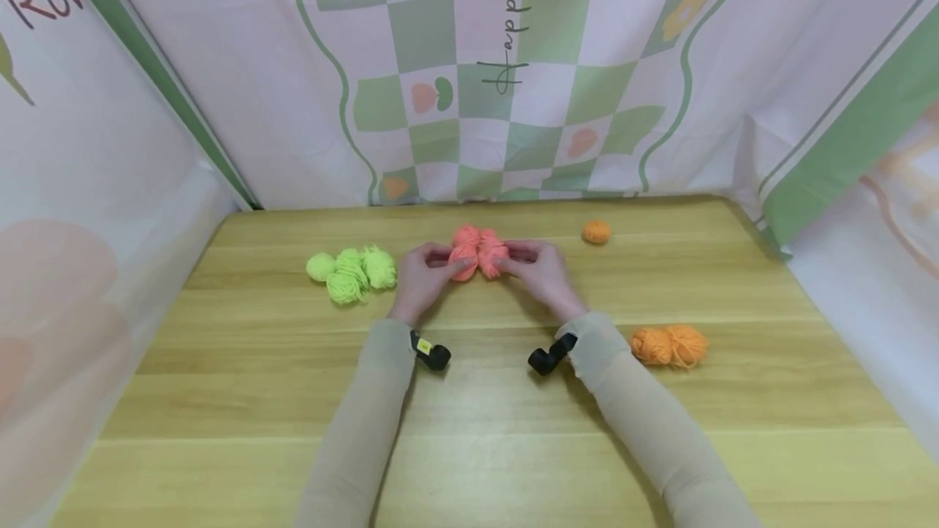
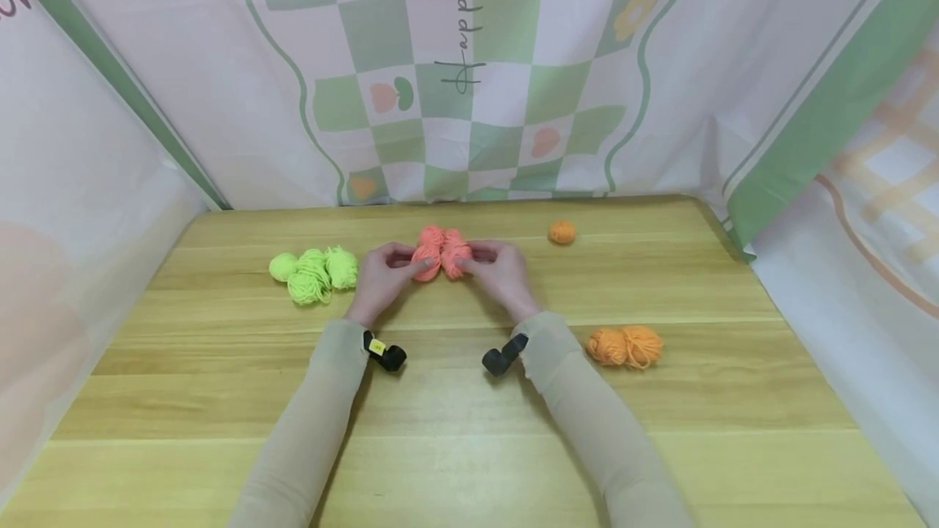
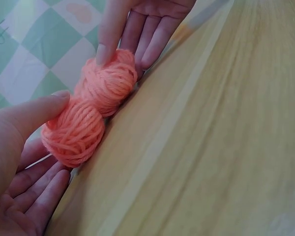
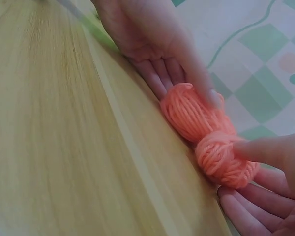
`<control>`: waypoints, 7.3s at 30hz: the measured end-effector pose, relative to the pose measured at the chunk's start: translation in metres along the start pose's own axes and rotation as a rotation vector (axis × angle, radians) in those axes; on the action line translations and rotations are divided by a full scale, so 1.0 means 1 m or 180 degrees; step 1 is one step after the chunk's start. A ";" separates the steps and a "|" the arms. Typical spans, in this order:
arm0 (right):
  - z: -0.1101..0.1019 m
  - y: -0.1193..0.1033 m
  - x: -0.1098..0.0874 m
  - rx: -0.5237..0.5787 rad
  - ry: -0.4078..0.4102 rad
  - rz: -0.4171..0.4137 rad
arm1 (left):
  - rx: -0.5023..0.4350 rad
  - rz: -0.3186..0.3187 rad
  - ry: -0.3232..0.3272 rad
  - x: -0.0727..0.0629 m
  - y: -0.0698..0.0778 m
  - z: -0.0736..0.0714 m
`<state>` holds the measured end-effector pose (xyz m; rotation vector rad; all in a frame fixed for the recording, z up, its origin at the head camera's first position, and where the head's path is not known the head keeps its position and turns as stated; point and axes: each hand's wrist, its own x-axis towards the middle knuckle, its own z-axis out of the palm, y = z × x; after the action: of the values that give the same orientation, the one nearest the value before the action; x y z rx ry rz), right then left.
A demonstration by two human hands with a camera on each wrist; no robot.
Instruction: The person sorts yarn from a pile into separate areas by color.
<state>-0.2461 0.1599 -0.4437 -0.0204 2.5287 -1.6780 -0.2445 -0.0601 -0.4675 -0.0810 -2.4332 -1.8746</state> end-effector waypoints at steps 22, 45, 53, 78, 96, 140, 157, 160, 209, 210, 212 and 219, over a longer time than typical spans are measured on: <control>0.001 0.002 0.004 0.0055 -0.0018 -0.0085 | -0.0161 -0.0034 -0.0021 0.001 -0.001 0.000; -0.054 -0.014 -0.006 0.0109 0.0235 -0.0194 | -0.0146 -0.0127 0.0020 0.000 0.001 0.000; -0.079 -0.026 -0.009 -0.0026 0.0427 -0.0269 | -0.0163 -0.0124 0.0016 0.000 0.001 0.000; -0.161 -0.018 -0.004 -0.0418 0.0576 -0.0088 | -0.0377 0.0351 0.0117 -0.007 0.021 0.004; -0.168 0.011 0.016 -0.0698 0.0076 0.0082 | 0.0374 0.1207 -0.1348 -0.067 0.058 0.110; -0.154 0.035 0.034 -0.0608 0.0050 0.0276 | 0.1102 0.1333 -0.1538 -0.090 0.065 0.198; -0.156 0.036 0.032 -0.0680 -0.0010 0.0222 | 0.0692 0.1090 -0.1672 -0.085 0.054 0.164; -0.156 0.037 0.032 -0.0691 0.0019 0.0213 | 0.0638 0.1006 -0.1682 -0.083 0.052 0.156; -0.154 0.045 0.033 -0.0478 0.0094 0.0278 | 0.0702 0.0832 -0.1367 -0.067 0.034 0.064; -0.154 0.045 0.033 -0.0470 0.0099 0.0276 | 0.0692 0.0831 -0.1344 -0.067 0.034 0.061; -0.154 0.045 0.032 -0.0473 0.0108 0.0274 | 0.0659 0.0810 -0.1303 -0.065 0.033 0.055; -0.154 0.047 0.032 -0.0476 0.0136 0.0279 | 0.0632 0.0724 -0.1219 -0.063 0.032 0.035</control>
<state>-0.2903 0.3175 -0.4297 0.1136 2.6393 -1.4708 -0.1802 -0.0185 -0.4513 -0.7341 -2.6906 -1.6343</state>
